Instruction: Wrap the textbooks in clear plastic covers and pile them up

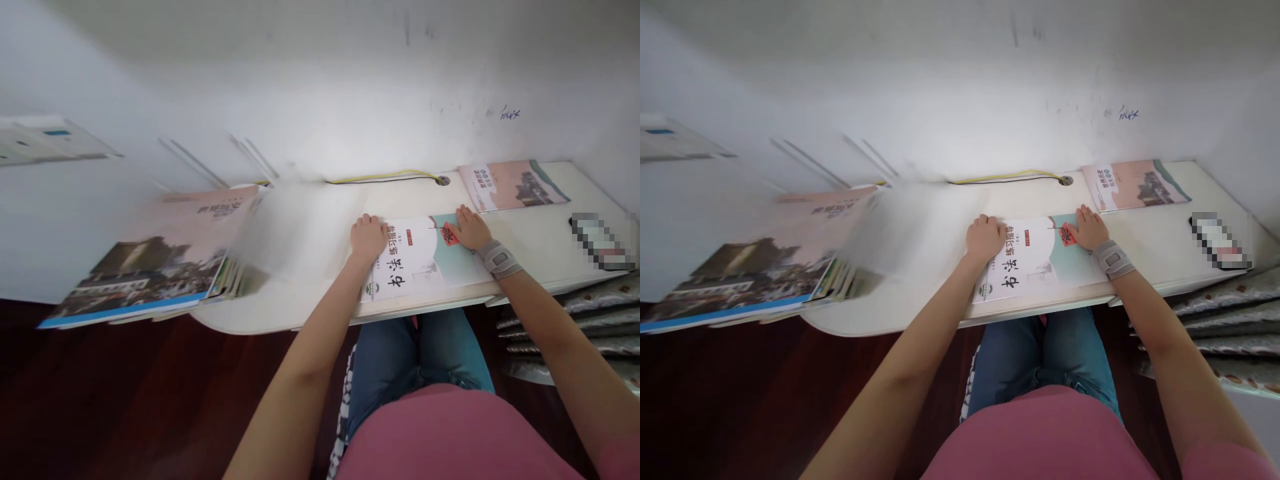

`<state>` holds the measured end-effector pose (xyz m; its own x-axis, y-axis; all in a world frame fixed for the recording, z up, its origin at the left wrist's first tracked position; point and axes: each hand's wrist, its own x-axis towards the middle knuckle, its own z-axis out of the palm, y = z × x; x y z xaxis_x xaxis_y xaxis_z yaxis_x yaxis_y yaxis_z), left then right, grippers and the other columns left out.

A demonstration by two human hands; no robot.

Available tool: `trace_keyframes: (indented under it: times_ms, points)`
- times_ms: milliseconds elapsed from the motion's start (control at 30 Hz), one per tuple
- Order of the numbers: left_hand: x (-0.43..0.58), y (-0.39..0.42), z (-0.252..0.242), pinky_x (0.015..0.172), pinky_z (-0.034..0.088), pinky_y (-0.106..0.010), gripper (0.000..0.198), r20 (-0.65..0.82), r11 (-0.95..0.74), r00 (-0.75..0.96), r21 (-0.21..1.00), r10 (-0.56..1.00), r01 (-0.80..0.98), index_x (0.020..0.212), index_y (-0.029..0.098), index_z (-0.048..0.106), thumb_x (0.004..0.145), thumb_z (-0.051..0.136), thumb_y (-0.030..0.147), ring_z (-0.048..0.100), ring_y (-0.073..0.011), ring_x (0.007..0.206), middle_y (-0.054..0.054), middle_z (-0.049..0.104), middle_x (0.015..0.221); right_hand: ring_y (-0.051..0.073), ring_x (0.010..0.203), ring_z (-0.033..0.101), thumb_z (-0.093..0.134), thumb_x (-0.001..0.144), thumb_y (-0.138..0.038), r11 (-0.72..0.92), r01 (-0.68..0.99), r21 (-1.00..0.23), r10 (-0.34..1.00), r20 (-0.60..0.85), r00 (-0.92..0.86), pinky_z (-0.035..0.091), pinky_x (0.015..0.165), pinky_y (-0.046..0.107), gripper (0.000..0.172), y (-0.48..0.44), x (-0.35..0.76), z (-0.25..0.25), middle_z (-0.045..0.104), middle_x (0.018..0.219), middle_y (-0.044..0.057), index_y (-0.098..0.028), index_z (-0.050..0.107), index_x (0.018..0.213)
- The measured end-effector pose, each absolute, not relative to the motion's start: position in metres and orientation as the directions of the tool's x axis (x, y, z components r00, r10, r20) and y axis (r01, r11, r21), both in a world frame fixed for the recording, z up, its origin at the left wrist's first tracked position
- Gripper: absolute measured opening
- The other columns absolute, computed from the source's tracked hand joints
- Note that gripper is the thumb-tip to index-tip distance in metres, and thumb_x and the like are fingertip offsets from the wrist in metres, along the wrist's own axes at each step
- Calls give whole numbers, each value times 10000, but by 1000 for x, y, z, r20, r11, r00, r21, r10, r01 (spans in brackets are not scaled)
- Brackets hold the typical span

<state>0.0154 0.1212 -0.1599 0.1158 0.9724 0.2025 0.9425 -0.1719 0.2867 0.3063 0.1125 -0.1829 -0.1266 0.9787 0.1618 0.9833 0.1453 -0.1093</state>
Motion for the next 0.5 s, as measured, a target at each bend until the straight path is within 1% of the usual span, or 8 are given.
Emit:
trace_keyframes:
  times_ms: [100,167,267,367,433,500]
  points:
    - [14,134,-156,920,365,-518,457,208,-154,103,249,973,956,1104,75,604,919,341,400,495,-397,1111,-260,586,1115,307,1388,297,307,936,-497,121,986,-113,985,138,-106,247,1115,436,691,113,305,-182,307,1507,223,-1,355,1414]
    - [12,143,-155,909,373,-510,476,193,-147,97,265,976,953,1034,94,632,919,334,447,505,-393,1093,-250,603,1068,304,1388,297,313,935,-497,112,987,-113,987,127,-97,246,1116,436,685,113,304,-181,303,1511,214,-12,353,1418]
    - [8,154,-152,900,383,-488,461,142,-105,58,350,988,931,902,128,656,909,356,480,523,-384,1074,-229,618,1040,296,1387,298,311,936,-498,109,989,-103,988,124,-96,244,1119,431,684,113,304,-181,304,1512,207,-17,350,1421]
    - [3,158,-146,863,410,-442,409,54,-22,-3,449,999,893,833,151,647,899,398,469,580,-352,997,-194,649,977,292,1390,295,295,940,-504,109,990,-92,988,118,-98,248,1119,422,689,112,303,-181,305,1514,203,-15,347,1422]
    - [-3,158,-141,837,428,-402,366,29,10,-27,479,999,878,888,160,635,896,419,455,609,-316,953,-161,670,937,288,1391,294,279,943,-513,108,990,-88,988,117,-97,250,1118,418,692,112,303,-181,304,1515,198,-21,346,1424]
    - [-11,152,-137,819,443,-369,335,6,73,-92,563,996,823,1032,168,598,881,463,436,619,-282,952,-135,680,978,285,1393,292,268,944,-518,111,990,-86,987,123,-100,247,1120,415,693,112,304,-182,302,1517,195,-25,345,1426]
